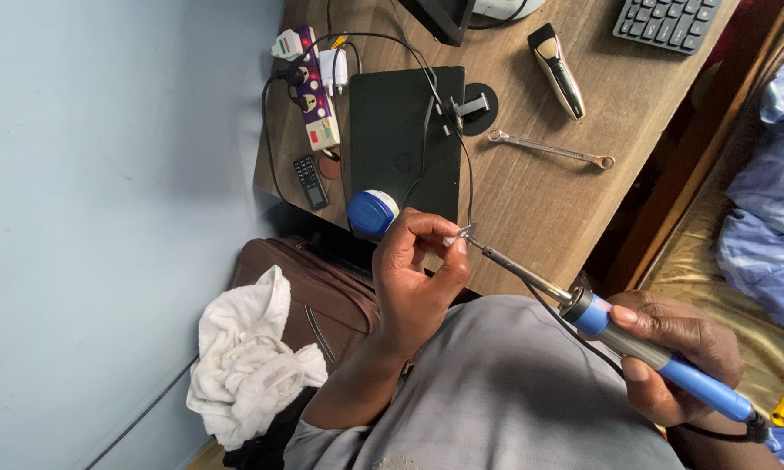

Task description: The person uses a soldering iron to apply solder to a small electronic component by hand, then takes apart a hair clipper to inspect and work on its internal mechanism.

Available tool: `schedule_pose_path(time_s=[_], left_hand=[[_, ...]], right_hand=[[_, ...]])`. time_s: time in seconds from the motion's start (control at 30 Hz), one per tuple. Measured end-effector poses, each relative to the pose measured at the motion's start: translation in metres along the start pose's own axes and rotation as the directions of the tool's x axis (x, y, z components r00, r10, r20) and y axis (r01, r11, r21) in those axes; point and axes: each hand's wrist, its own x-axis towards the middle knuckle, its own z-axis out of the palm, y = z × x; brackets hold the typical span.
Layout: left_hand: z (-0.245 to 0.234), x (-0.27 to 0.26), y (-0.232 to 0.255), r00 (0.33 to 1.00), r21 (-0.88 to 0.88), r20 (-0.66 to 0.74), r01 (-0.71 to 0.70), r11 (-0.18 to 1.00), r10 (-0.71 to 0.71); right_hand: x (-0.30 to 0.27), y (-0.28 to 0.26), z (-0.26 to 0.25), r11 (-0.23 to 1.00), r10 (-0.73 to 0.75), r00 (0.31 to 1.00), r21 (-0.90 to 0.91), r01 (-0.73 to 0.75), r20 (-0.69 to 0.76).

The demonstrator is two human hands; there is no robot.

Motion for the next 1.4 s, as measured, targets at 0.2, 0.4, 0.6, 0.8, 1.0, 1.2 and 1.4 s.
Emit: schedule_pose_path(time_s=[0.2,0.4,0.6,0.8,1.0,1.2,1.4], left_hand=[[0.000,0.001,0.000,1.000,-0.004,0.013,-0.014,1.000,0.014],[-0.001,0.001,0.002,0.999,-0.025,0.003,0.034,0.999,-0.034],[-0.001,0.002,0.001,1.000,-0.007,0.010,-0.021,1.000,0.021],[-0.001,0.002,0.000,0.999,0.026,0.017,-0.041,0.999,0.041],[-0.001,0.003,-0.002,0.998,0.033,0.027,-0.055,0.998,0.054],[-0.001,0.001,0.000,1.000,0.024,0.013,-0.025,0.999,0.024],[-0.002,0.002,-0.002,0.998,0.035,0.020,-0.057,0.998,0.056]], right_hand=[[0.003,0.000,0.004,0.999,-0.040,0.999,-0.006,0.040,-0.003],[0.006,-0.003,0.005,0.997,-0.070,0.997,0.022,0.070,-0.016],[0.004,-0.004,0.007,1.000,0.000,0.999,0.029,0.001,-0.045],[0.006,-0.003,0.009,0.996,-0.027,0.997,0.087,0.032,-0.066],[-0.012,-0.001,0.010,0.987,0.106,0.986,0.132,-0.089,-0.132],[-0.022,0.000,0.004,0.977,0.205,0.970,0.084,-0.195,-0.132],[-0.013,0.012,-0.014,0.533,0.559,0.824,0.719,-0.446,0.097]])
